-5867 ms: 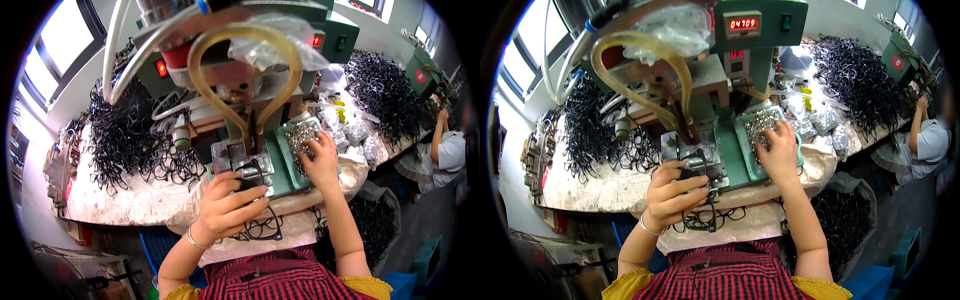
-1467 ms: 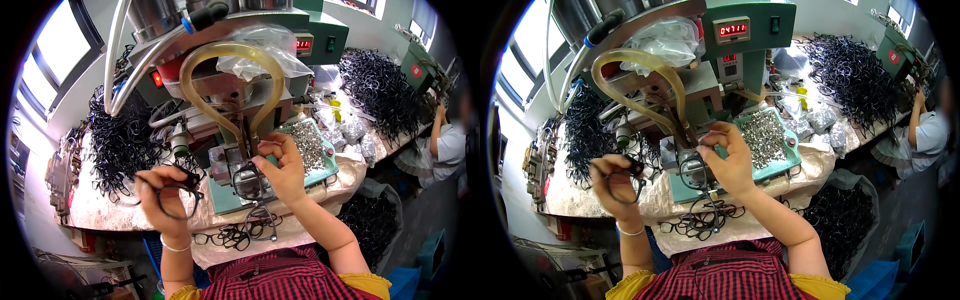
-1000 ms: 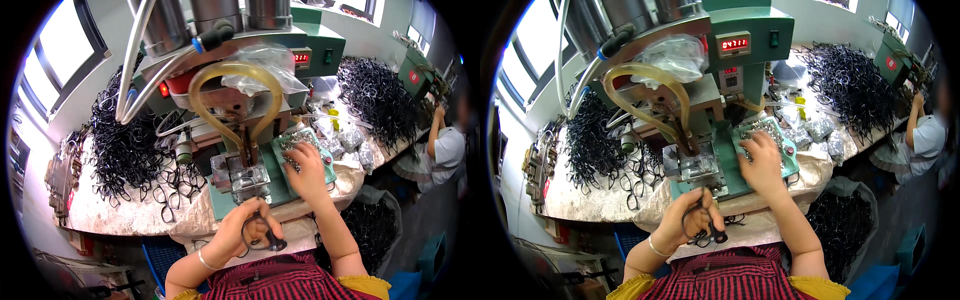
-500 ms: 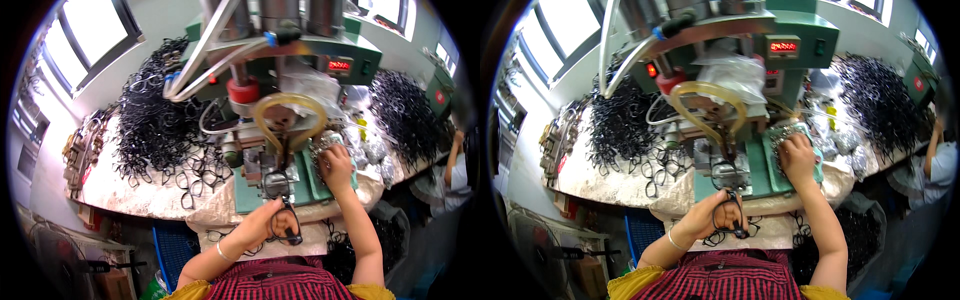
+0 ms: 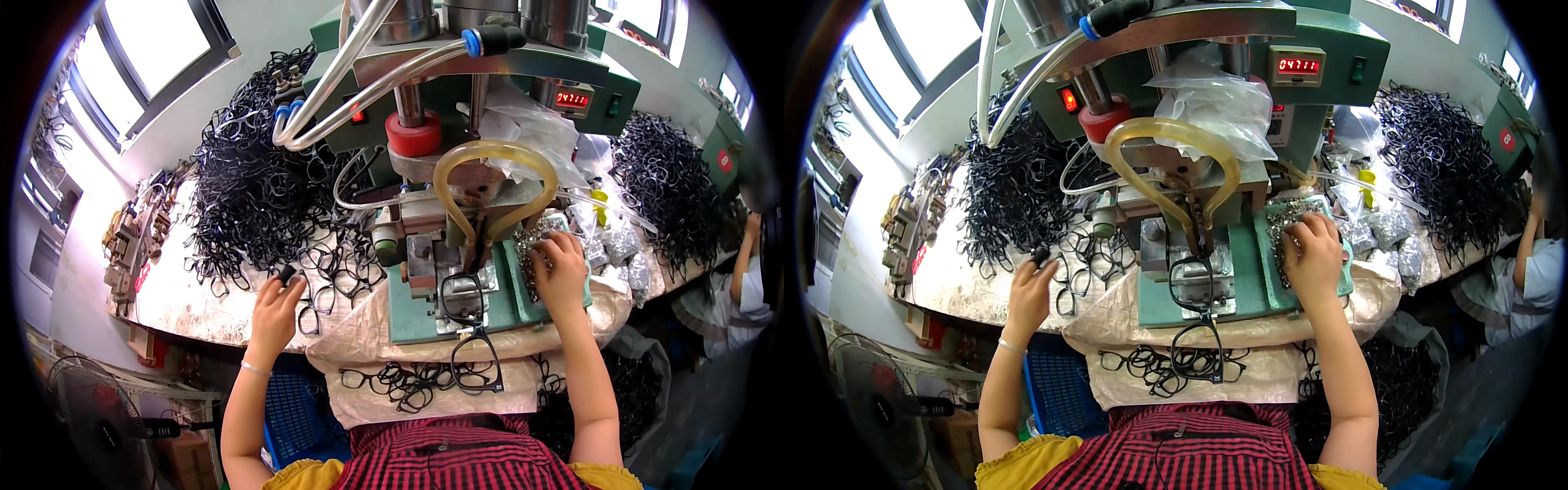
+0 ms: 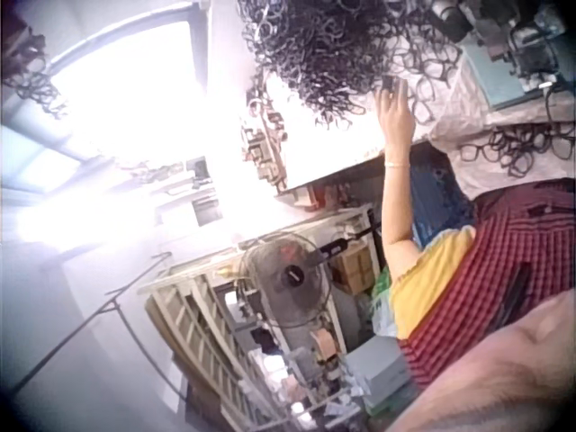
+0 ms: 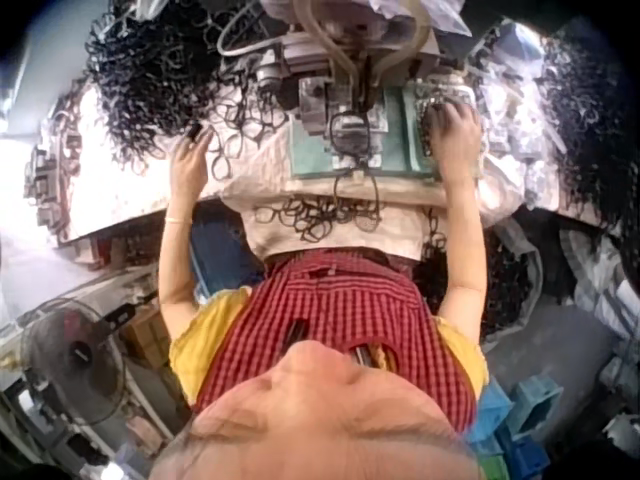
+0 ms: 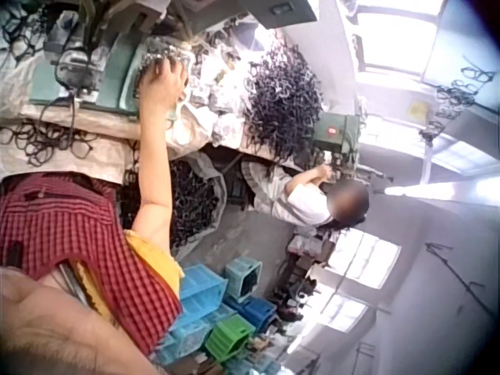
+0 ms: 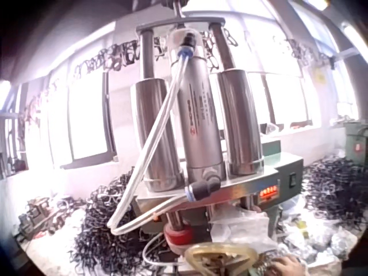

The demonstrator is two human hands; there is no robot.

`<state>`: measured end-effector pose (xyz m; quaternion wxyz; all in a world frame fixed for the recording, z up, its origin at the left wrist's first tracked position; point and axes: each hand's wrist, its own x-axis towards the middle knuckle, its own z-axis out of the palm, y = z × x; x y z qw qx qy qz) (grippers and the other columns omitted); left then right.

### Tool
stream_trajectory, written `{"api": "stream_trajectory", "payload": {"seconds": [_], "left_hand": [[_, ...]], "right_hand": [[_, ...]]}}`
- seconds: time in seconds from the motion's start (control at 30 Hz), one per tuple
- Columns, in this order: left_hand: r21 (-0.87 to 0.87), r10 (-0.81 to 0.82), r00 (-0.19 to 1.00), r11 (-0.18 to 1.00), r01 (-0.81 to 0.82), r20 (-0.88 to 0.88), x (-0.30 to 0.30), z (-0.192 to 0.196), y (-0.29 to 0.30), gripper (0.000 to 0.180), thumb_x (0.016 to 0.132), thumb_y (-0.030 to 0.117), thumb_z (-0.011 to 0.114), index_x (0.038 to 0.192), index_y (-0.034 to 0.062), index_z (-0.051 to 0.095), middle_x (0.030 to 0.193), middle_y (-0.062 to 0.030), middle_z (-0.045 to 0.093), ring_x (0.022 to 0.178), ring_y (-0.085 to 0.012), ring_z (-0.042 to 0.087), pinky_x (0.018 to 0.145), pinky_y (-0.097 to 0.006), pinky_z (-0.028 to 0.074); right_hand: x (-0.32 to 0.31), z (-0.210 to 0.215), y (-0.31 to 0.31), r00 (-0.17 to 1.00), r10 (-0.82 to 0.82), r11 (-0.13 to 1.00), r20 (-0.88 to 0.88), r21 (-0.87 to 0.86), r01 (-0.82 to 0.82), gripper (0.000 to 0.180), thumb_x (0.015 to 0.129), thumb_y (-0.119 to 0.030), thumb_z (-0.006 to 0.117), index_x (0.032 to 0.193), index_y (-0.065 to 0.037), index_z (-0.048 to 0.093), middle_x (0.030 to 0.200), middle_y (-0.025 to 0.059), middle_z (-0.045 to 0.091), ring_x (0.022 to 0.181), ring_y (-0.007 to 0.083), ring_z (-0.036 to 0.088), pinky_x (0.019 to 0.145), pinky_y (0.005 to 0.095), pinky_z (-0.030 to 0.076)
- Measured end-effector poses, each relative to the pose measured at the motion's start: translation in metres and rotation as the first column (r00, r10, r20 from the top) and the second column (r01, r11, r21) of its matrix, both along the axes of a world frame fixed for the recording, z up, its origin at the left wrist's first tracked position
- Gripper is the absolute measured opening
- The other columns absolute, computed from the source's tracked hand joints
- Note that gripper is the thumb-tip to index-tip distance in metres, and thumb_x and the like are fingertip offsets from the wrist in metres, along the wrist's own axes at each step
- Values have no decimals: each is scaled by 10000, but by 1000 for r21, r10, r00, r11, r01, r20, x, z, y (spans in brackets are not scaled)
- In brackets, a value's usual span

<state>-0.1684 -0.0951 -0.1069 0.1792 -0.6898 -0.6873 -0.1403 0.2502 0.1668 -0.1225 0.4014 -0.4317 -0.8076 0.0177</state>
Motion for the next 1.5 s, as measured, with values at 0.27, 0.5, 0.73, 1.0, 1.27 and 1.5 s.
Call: {"api": "stream_trajectory", "payload": {"seconds": [0.27, 0.5, 0.73, 1.0, 1.27, 1.5], "left_hand": [[-35, 143, 952, 990, -139, 271, -21, -61, -21, 294, 784, -41, 629, 1072, 11, 650, 940, -164, 651, 953, -363, 615, 865, -438, 497], [128, -185, -58, 842, -524, 981, 17, -64, 25, 259, 987, 59, 551, 1245, 56, 564, 966, 20, 538, 804, -56, 475, 697, -206, 406], [201, -274, -67, 830, -520, 959, 53, -81, 35, 226, 1077, 262, 516, 1160, 80, 621, 1056, -1, 644, 822, -66, 526, 699, -211, 435], [697, -704, 95, 660, -281, 704, 120, 14, 79, 149, 1051, 131, 530, 1135, 19, 579, 1081, -134, 671, 962, -214, 649, 865, -361, 548], [805, -748, 375, 594, 7, 548, 166, 117, 106, 116, 981, 100, 633, 963, -15, 633, 983, -175, 714, 928, -250, 664, 832, -361, 520], [446, -687, 646, 719, 534, 333, 198, 81, 91, 139, 794, 117, 785, 924, 102, 738, 976, -51, 762, 772, -218, 570, 867, -448, 512]], "right_hand": [[42, -17, -36, 651, -279, 849, -706, -498, -175, 111, 935, -65, 687, 1011, -11, 748, 959, 30, 722, 899, 91, 635, 799, 233, 487], [-2, -26, -2, 525, -186, 867, -830, -390, -309, 104, 914, -42, 711, 1008, -2, 732, 919, 9, 712, 826, 77, 620, 770, 216, 486], [-33, 24, -48, 651, 78, 843, -755, -298, -447, 148, 852, 17, 715, 998, 4, 735, 949, 67, 724, 855, 147, 661, 797, 275, 507], [-71, 40, -64, 514, 177, 761, -839, -214, -612, 420, 852, 15, 722, 1234, 26, 547, 1051, 109, 704, 980, 142, 683, 881, 264, 510], [-75, 63, -79, 357, 72, 533, -931, -267, -803, 541, 895, 49, 660, 1375, 55, 409, 1218, 154, 661, 1100, 196, 658, 997, 328, 493], [-25, 59, -52, 826, 375, 827, -421, -251, -503, 351, 840, -32, 666, 1190, -17, 655, 1292, 201, 615, 1202, 351, 607, 1056, 402, 454]]}}
